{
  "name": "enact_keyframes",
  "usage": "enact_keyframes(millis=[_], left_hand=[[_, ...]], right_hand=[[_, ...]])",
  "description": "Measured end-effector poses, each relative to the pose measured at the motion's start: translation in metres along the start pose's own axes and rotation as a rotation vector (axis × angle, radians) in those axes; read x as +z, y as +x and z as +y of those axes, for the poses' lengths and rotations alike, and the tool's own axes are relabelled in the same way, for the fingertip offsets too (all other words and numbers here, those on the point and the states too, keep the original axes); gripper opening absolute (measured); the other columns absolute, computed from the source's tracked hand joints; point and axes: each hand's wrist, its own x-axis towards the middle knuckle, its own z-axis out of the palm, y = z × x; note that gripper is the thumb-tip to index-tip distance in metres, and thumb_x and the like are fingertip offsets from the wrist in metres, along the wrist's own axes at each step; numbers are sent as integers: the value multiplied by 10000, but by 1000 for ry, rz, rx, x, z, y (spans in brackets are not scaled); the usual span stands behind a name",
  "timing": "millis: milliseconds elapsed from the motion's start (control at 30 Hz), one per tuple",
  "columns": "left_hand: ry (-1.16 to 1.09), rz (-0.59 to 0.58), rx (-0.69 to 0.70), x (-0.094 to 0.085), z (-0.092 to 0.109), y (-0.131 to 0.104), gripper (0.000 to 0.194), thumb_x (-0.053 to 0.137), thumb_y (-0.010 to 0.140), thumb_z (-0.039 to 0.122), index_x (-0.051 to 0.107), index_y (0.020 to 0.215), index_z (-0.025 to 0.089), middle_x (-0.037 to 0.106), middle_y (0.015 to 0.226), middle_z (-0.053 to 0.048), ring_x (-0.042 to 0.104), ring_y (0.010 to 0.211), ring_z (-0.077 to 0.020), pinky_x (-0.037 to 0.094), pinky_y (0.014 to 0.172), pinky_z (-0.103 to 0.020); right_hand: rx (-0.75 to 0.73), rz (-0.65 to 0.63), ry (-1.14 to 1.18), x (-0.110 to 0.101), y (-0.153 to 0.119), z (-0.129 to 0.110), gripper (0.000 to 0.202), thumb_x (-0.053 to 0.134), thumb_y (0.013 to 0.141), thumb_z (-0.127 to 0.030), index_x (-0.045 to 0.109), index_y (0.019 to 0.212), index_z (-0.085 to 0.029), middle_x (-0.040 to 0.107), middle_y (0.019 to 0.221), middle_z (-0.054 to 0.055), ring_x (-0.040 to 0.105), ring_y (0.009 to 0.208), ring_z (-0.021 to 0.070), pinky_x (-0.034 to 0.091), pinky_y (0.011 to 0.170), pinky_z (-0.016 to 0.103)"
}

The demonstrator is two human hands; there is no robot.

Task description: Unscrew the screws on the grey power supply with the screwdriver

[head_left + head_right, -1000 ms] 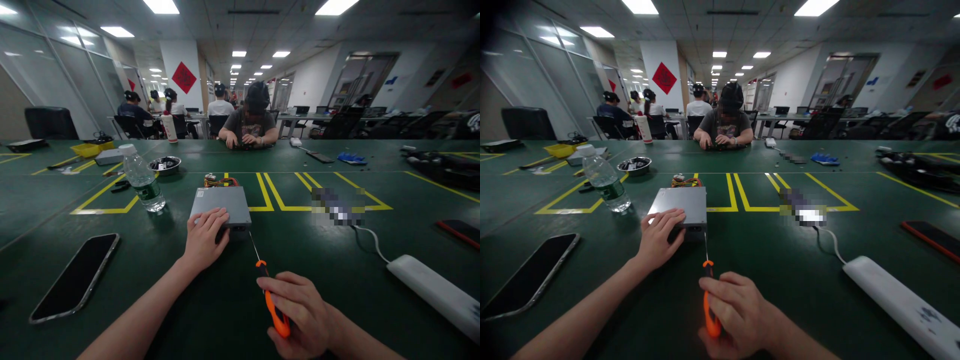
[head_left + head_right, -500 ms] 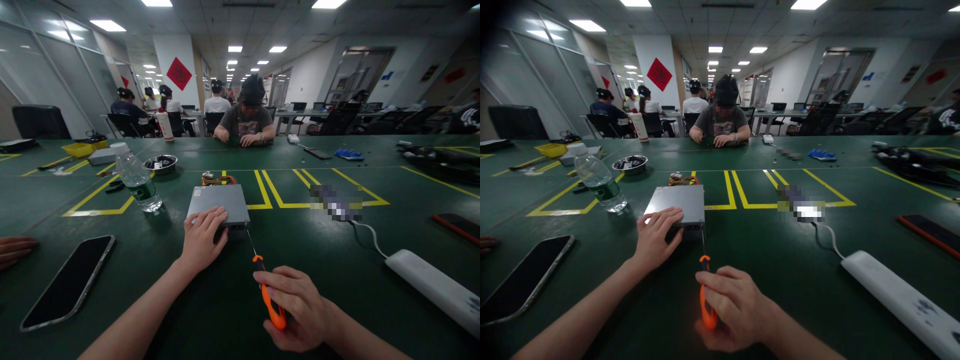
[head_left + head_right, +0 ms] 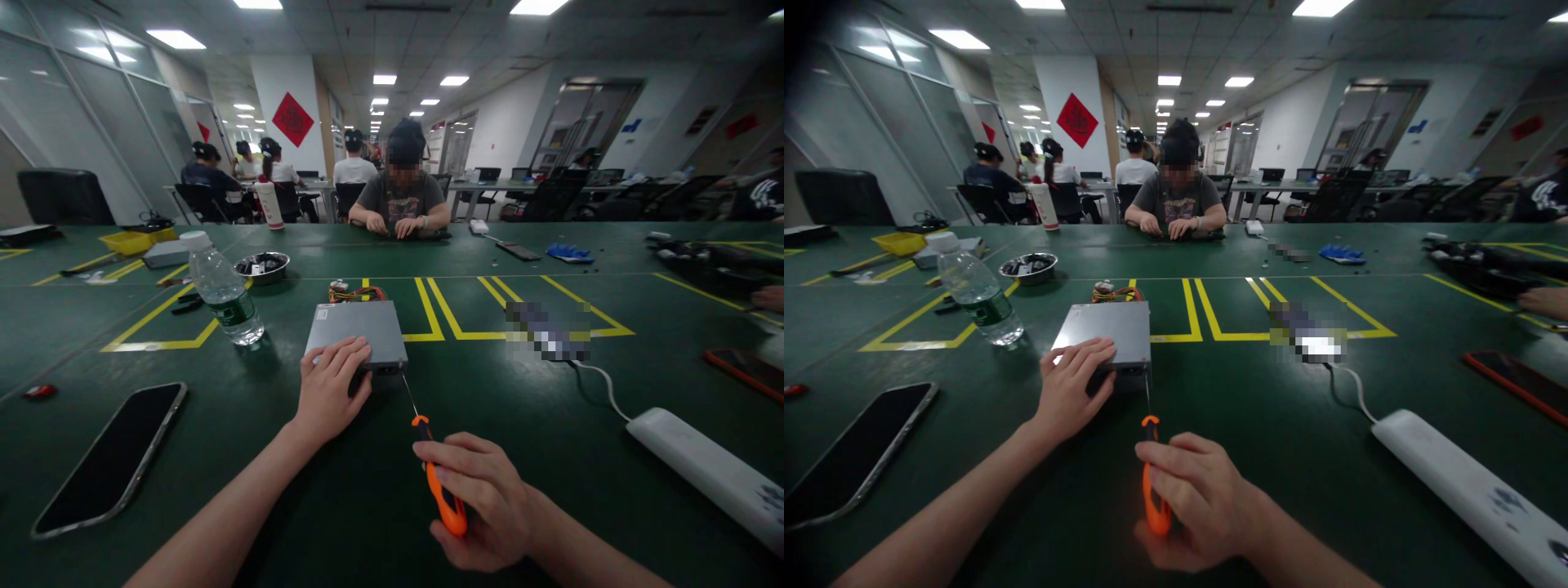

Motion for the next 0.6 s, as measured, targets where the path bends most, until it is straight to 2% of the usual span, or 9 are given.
enact_keyframes(millis=[267, 367, 500, 600], left_hand=[[-7, 2, -4, 1, -1, 0, 284, 503, 831, 260, 533, 1113, 259, 591, 1224, -24, 525, 1131, -226, 282, 906, -425], [-5, 10, 4, 1, -1, 0, 288, 509, 825, 258, 539, 1112, 258, 596, 1218, -26, 533, 1119, -228, 287, 904, -426], [-1, 8, 9, 2, -1, -1, 289, 501, 832, 261, 529, 1120, 255, 592, 1224, -32, 527, 1127, -228, 280, 906, -426], [2, 9, 14, 2, -2, -1, 292, 495, 835, 260, 520, 1126, 258, 592, 1224, -35, 526, 1129, -229, 273, 908, -429]], right_hand=[[-6, -5, -7, 2, -1, -1, 244, 441, 885, -287, 450, 1047, -105, 653, 956, 164, 635, 908, 168, 496, 757, 294], [12, -77, -22, 2, -1, -3, 235, 398, 927, -326, 469, 1051, -139, 634, 963, 154, 627, 883, 179, 503, 707, 309], [52, -159, -24, 0, 3, -5, 352, 367, 937, -475, 516, 1037, -172, 595, 954, 138, 612, 841, 185, 504, 678, 300], [57, -150, 35, 0, 4, -4, 406, 304, 944, -475, 509, 1068, -148, 569, 993, 142, 597, 885, 192, 501, 719, 295]])
